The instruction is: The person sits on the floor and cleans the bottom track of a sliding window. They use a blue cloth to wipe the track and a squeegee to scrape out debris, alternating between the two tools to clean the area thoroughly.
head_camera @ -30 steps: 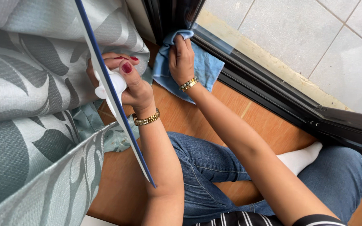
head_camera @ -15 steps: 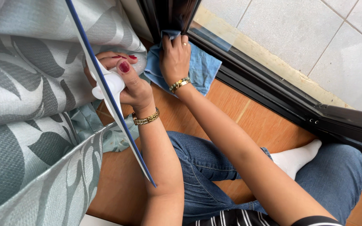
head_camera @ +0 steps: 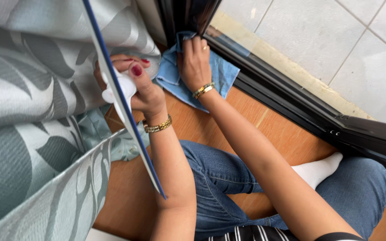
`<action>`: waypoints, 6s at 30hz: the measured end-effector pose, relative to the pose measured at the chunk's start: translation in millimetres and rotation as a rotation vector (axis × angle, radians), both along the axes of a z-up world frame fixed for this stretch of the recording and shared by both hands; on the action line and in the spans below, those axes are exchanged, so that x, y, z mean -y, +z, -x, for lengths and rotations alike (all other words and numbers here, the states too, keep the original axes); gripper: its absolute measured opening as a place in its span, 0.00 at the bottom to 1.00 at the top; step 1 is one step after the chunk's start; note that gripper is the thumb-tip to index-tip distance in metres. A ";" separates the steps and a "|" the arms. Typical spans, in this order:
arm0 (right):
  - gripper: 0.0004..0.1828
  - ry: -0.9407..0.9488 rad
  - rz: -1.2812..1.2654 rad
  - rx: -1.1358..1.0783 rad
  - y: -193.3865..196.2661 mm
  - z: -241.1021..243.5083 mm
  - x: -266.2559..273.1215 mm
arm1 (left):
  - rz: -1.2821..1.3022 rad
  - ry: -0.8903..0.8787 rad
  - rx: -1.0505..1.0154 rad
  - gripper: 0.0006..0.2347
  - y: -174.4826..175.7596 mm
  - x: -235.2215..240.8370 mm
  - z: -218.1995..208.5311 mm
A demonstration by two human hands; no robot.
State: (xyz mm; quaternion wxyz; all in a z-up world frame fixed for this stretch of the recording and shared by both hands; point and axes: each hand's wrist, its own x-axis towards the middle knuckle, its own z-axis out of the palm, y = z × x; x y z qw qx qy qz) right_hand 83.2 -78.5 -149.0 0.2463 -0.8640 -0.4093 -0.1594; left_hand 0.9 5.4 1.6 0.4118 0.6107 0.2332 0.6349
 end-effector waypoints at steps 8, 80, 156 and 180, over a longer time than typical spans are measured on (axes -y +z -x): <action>0.16 0.061 -0.022 -0.179 2.5 -4.8 4.2 | 0.031 -0.044 0.009 0.16 -0.6 4.2 -0.1; 0.15 0.120 0.034 -0.066 19.8 -12.9 5.0 | 0.041 -0.056 0.013 0.15 0.5 4.7 1.8; 0.08 0.019 -0.399 -0.148 39.9 -1.4 59.3 | -0.279 0.006 0.116 0.13 -13.5 -15.6 12.7; 0.16 -0.103 0.349 0.278 0.9 18.5 323.8 | -0.207 -0.104 0.032 0.14 -25.9 -13.5 11.9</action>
